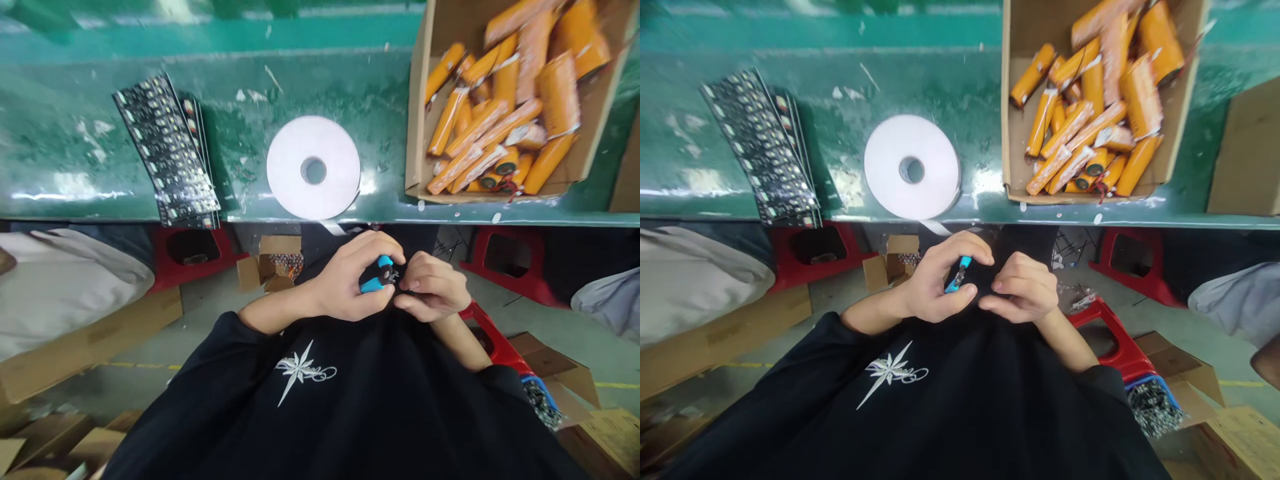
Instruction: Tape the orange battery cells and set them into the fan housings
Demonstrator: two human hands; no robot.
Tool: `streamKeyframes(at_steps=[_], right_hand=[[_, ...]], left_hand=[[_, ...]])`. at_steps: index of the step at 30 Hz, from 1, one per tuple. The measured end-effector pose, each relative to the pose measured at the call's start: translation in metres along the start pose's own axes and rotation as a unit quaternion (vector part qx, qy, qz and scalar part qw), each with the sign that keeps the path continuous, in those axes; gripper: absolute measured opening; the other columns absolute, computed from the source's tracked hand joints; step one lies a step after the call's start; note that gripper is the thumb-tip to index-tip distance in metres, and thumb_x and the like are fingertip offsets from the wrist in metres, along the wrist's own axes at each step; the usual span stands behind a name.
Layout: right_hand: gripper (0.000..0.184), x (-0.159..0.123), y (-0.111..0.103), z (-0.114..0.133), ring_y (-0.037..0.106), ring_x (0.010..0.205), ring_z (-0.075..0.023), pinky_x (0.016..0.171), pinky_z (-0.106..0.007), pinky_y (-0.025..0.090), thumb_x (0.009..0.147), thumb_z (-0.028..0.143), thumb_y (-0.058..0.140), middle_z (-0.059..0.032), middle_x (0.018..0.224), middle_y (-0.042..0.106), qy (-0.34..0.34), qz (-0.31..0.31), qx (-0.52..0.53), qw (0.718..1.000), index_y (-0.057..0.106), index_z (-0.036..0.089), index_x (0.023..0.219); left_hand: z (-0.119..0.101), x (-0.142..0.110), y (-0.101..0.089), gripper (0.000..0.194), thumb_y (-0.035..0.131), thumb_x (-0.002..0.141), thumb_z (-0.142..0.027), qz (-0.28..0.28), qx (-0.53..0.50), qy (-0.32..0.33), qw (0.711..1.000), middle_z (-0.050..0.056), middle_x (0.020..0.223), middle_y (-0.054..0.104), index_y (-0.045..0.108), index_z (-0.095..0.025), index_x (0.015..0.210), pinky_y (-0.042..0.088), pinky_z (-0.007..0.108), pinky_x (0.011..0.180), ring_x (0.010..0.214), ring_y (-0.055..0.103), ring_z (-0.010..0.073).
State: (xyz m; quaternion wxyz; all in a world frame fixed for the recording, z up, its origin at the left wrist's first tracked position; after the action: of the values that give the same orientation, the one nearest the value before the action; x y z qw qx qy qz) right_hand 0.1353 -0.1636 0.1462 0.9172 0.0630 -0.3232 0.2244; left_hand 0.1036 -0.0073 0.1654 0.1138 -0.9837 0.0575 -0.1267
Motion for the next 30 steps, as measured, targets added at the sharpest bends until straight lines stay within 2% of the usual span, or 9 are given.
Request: streamKeyframes(at_steps=[3,6,12,15,18,21,23,26,30], right_hand=[[0.022,0.000,-0.002,-0.001,0.065,0.051,-0.0154,0.051,-0.028,0.052,0.097,0.026,0.080,0.0013,0.066,0.070,0.054,-0.015,0.040,0.998,0.059,0.023,0.092],[0.022,-0.004,-0.007,0.000,0.066,0.052,-0.0151,0.052,-0.026,0.052,0.100,0.016,0.070,0.0009,0.065,0.070,0.095,-0.033,0.011,0.995,0.055,0.023,0.086],[0.024,-0.017,-0.018,0.020,0.076,0.062,-0.0189,0.055,-0.027,0.060,0.104,0.021,0.066,-0.0054,0.073,0.079,0.121,-0.042,-0.060,0.990,0.064,0.021,0.080],[0.024,-0.030,-0.021,0.034,0.080,0.070,-0.0194,0.065,-0.028,0.063,0.105,0.021,0.066,-0.0060,0.081,0.083,0.089,-0.018,-0.112,0.990,0.072,0.020,0.082],[0.026,-0.052,-0.026,0.040,0.080,0.070,-0.0197,0.067,-0.029,0.064,0.107,0.030,0.067,-0.0050,0.080,0.082,0.069,0.000,-0.151,0.986,0.075,0.021,0.084],[0.041,-0.075,-0.035,0.038,0.070,0.057,-0.0163,0.058,-0.028,0.056,0.110,0.031,0.060,-0.0017,0.065,0.073,0.097,0.003,-0.184,0.978,0.070,0.021,0.071],[0.050,-0.084,-0.043,0.034,0.056,0.048,-0.0130,0.052,-0.027,0.046,0.110,0.029,0.059,0.0012,0.055,0.060,0.125,0.000,-0.205,0.971,0.059,0.021,0.060],[0.047,-0.081,-0.052,0.027,0.050,0.050,-0.0126,0.053,-0.027,0.043,0.103,0.035,0.069,0.0024,0.056,0.056,0.159,-0.007,-0.227,0.961,0.057,0.022,0.061],[0.039,-0.059,-0.048,0.012,0.057,0.058,-0.0150,0.059,-0.028,0.048,0.098,0.047,0.074,-0.0002,0.064,0.064,0.196,0.002,-0.224,0.955,0.065,0.021,0.072]], left_hand=[[-0.013,0.024,-0.018,0.033,0.064,0.087,-0.022,-0.040,0.173,0.050,0.983,0.010,0.113,0.074,0.062,-0.021,0.121,0.057,0.045,0.095,0.104,0.069,0.0265],[-0.018,0.071,-0.017,0.036,0.066,0.088,-0.024,-0.023,0.327,0.072,0.942,0.014,0.122,0.074,0.067,-0.018,0.123,0.053,0.049,0.102,0.114,0.065,0.0316],[0.004,0.188,0.027,0.049,0.065,0.100,-0.038,0.126,0.476,0.032,0.870,0.021,0.146,0.069,0.069,-0.011,0.140,0.042,0.058,0.118,0.140,0.051,0.0419],[0.012,0.210,0.038,0.058,0.067,0.101,-0.048,0.186,0.481,-0.007,0.857,0.017,0.163,0.059,0.066,-0.015,0.149,0.031,0.068,0.126,0.151,0.042,0.0465],[0.004,0.182,0.019,0.065,0.064,0.102,-0.055,0.118,0.458,0.021,0.881,0.014,0.165,0.058,0.062,-0.017,0.155,0.027,0.063,0.131,0.154,0.040,0.0423],[0.011,0.110,-0.027,0.058,0.057,0.105,-0.052,0.028,0.458,0.011,0.889,0.015,0.155,0.066,0.067,-0.015,0.148,0.031,0.052,0.132,0.150,0.048,0.0355],[0.029,0.058,-0.062,0.057,0.059,0.103,-0.052,0.017,0.487,-0.059,0.871,0.016,0.157,0.064,0.068,-0.016,0.145,0.029,0.058,0.132,0.152,0.046,0.0398],[0.058,0.005,-0.106,0.066,0.062,0.099,-0.056,0.070,0.510,-0.171,0.840,0.015,0.171,0.051,0.061,-0.020,0.154,0.024,0.072,0.130,0.159,0.033,0.0490],[0.070,-0.004,-0.123,0.082,0.070,0.090,-0.054,0.171,0.494,-0.185,0.832,0.014,0.182,0.031,0.051,-0.021,0.162,0.031,0.067,0.129,0.162,0.024,0.0485]])
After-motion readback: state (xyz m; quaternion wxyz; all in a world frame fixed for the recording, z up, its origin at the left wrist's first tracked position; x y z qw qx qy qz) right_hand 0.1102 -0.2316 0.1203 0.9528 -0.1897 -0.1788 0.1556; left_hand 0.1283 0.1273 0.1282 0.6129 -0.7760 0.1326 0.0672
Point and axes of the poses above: each hand's wrist, its own x-axis towards the middle knuckle, its own y-axis out of the palm, z = x × y, the point moved 7 cm from there along x, towards the middle knuckle
